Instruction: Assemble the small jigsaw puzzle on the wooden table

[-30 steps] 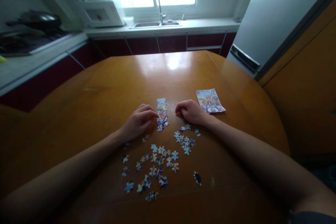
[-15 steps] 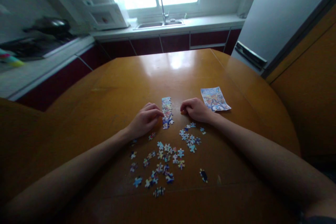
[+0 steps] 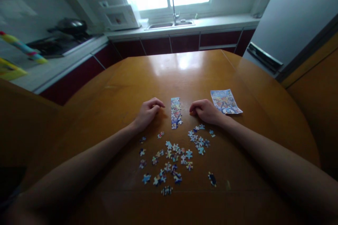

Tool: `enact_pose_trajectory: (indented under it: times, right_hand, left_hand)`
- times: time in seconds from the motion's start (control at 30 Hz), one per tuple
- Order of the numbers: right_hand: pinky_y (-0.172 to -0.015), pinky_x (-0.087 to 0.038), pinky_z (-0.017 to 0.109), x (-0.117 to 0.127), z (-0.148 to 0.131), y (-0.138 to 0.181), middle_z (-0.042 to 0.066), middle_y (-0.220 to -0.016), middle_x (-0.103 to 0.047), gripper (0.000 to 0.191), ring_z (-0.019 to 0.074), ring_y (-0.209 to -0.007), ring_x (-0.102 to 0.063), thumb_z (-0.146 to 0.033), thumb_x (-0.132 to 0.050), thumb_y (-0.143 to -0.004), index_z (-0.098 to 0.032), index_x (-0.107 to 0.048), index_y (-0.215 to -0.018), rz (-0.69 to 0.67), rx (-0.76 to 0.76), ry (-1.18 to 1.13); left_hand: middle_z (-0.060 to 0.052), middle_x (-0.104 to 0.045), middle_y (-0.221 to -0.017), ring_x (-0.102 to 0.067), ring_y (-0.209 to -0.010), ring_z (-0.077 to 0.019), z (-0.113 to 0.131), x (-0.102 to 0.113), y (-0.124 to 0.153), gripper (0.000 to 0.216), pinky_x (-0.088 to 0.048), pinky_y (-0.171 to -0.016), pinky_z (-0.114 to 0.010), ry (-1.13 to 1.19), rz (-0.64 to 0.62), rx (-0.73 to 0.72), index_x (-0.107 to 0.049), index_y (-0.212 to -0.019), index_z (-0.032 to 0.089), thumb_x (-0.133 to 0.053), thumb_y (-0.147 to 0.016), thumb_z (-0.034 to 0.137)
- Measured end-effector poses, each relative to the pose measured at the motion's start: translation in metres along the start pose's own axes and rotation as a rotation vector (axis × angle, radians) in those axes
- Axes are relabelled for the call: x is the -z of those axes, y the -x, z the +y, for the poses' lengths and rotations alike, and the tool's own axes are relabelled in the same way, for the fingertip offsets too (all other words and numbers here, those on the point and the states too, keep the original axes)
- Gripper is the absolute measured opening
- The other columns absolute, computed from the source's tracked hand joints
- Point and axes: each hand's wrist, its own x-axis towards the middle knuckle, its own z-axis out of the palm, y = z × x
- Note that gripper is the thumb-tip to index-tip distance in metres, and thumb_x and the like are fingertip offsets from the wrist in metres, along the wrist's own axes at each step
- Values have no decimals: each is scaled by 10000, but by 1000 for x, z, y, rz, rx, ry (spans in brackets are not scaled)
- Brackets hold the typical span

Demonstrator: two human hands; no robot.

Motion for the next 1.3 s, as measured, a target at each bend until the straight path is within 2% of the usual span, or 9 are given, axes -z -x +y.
enact_pose_trajectory:
  times: [0.3, 0.5, 0.67, 0.8, 0.93, 1.0, 1.1, 1.17, 1.3]
  right_hand:
    - [-641, -523, 270, 0, 2, 0, 40, -712, -736, 298, 158, -684, -692, -82, -436, -722, -178, -717, -756, 3, -5, -24]
    - [-653, -529, 271, 0, 4, 0, 42, -727, -745, 299, 161, -692, -697, -90, -439, -727, -178, -722, -767, -5, -8, -22]
    - [-664, -531, 273, -1, 7, 0, 44, -741, -752, 302, 167, -705, -702, -89, -442, -726, -184, -727, -763, -7, 9, -25]
    - [-672, -534, 283, -1, 6, -1, 49, -747, -753, 293, 179, -721, -712, -102, -442, -731, -179, -723, -764, -14, -1, -30]
    - [-667, -534, 287, -1, 4, -1, 49, -734, -748, 302, 180, -711, -712, -101, -432, -722, -173, -722, -766, -26, 3, -25]
    - [-665, -533, 283, 0, 3, -1, 45, -729, -746, 308, 177, -709, -711, -96, -428, -720, -176, -722, -766, -30, 5, -24]
    - [-663, -531, 277, 0, 2, -1, 43, -740, -751, 315, 170, -711, -711, -88, -425, -724, -179, -723, -769, -36, -3, -20]
    - [-664, -529, 276, 0, 3, -1, 44, -750, -754, 315, 168, -713, -709, -84, -428, -727, -181, -724, -769, -34, 0, -17]
    - [-658, -521, 271, 0, 4, -1, 35, -731, -745, 304, 161, -700, -697, -81, -436, -733, -185, -721, -756, -31, 22, -23]
  left_hand:
    - [14, -536, -614, -482, -565, -113, -6, 1, -3, 150, -366, -514, -225, 315, 88, 273, -712, -752, 175, -563, -732, 181]
    - [19, -487, -604, -437, -547, -91, -15, 3, -7, 143, -320, -492, -192, 429, 104, 298, -681, -749, 160, -558, -689, 201]
    - [18, -503, -613, -455, -540, -84, -12, 9, -13, 132, -344, -498, -182, 464, 33, 326, -663, -760, 136, -572, -680, 189]
    - [-24, -648, -730, -530, -594, -90, 14, 31, -17, 142, -386, -530, -183, 418, -93, 305, -708, -859, 127, -650, -742, 182]
    - [-59, -758, -904, -648, -740, -133, 60, 63, -3, 198, -465, -645, -220, 31, -731, 61, -744, -1045, 171, -648, -891, 250]
    - [-21, -749, -806, -637, -665, -123, 80, 73, 12, 130, -435, -605, -217, -256, -891, -21, -774, -953, 201, -663, -883, 209]
    - [-10, -726, -710, -627, -621, -141, 96, 75, 37, 149, -369, -551, -234, -704, -931, -77, -753, -751, 206, -679, -783, 81]
    - [-42, -718, -698, -621, -588, -159, 98, 69, 49, 166, -337, -517, -250, -936, -939, -79, -732, -726, 178, -638, -801, 64]
    - [-59, -744, -812, -680, -703, -194, 97, 57, 58, 134, -395, -567, -254, -997, -951, -131, -723, -831, 170, -642, -819, 64]
